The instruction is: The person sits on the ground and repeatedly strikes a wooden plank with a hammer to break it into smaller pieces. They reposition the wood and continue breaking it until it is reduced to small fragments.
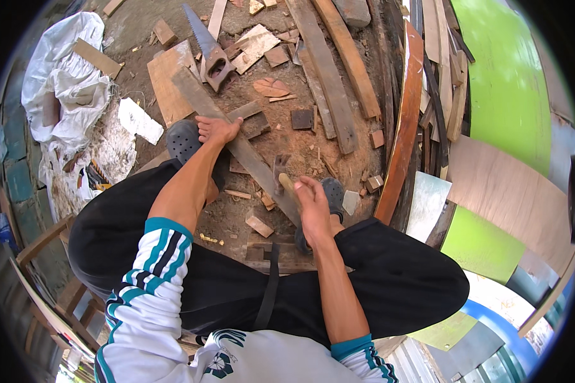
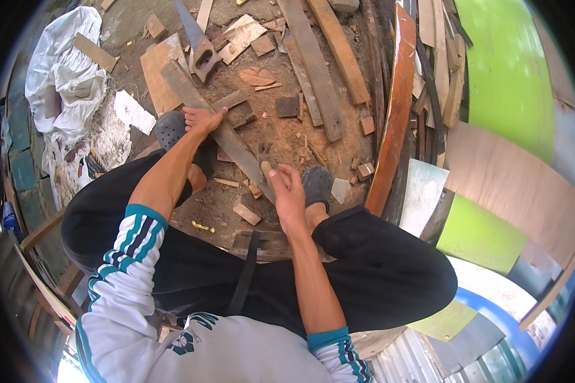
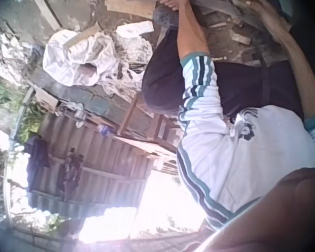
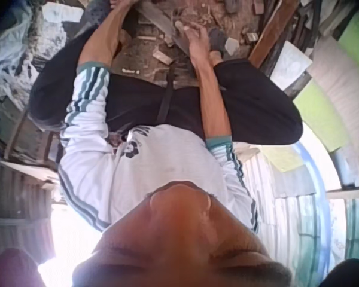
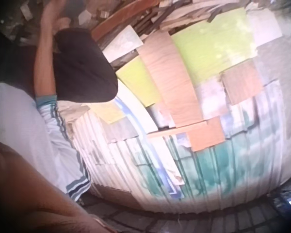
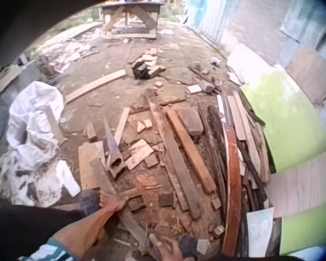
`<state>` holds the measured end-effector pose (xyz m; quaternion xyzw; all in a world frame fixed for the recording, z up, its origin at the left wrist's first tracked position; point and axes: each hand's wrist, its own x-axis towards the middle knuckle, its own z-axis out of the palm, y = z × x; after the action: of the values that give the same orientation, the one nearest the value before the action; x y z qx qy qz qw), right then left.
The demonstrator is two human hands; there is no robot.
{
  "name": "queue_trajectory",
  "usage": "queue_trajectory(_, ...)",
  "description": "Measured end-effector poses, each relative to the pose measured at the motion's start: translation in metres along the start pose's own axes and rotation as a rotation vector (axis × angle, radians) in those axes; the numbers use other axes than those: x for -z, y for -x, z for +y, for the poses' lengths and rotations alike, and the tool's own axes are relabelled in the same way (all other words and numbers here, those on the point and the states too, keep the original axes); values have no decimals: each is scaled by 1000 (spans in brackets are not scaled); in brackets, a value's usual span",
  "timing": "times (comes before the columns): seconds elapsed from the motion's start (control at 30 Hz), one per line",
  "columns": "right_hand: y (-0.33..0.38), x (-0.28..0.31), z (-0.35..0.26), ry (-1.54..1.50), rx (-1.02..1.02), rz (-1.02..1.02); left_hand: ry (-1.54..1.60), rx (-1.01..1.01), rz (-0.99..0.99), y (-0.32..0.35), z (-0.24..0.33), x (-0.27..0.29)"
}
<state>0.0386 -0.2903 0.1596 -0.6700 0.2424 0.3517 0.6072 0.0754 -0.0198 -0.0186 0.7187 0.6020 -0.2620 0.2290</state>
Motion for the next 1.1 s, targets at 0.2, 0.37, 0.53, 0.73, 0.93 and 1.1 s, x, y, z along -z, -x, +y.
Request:
queue_trajectory(0.2,17,11,-18,181,-535,-312,-48,0,-116,-3,4,8)
queue_trajectory(0.37,-5,16,-6,508,-607,-412,35,-5,-122,1,3,10)
queue_trajectory(0.53,-9,3,-24,603,-572,-344,87,-6,-126,1,0,10)
queue_trajectory(0.73,-17,6,-25,779,-372,-389,99,15,-183,3,1,14)
queue_trajectory(0.93,-16,-28,-33,885,242,-224,175,29,-159,-1,-3,10)
queue_trajectory(1.1,-50,-24,10,726,425,-143,232,33,-161,-3,-2,11)
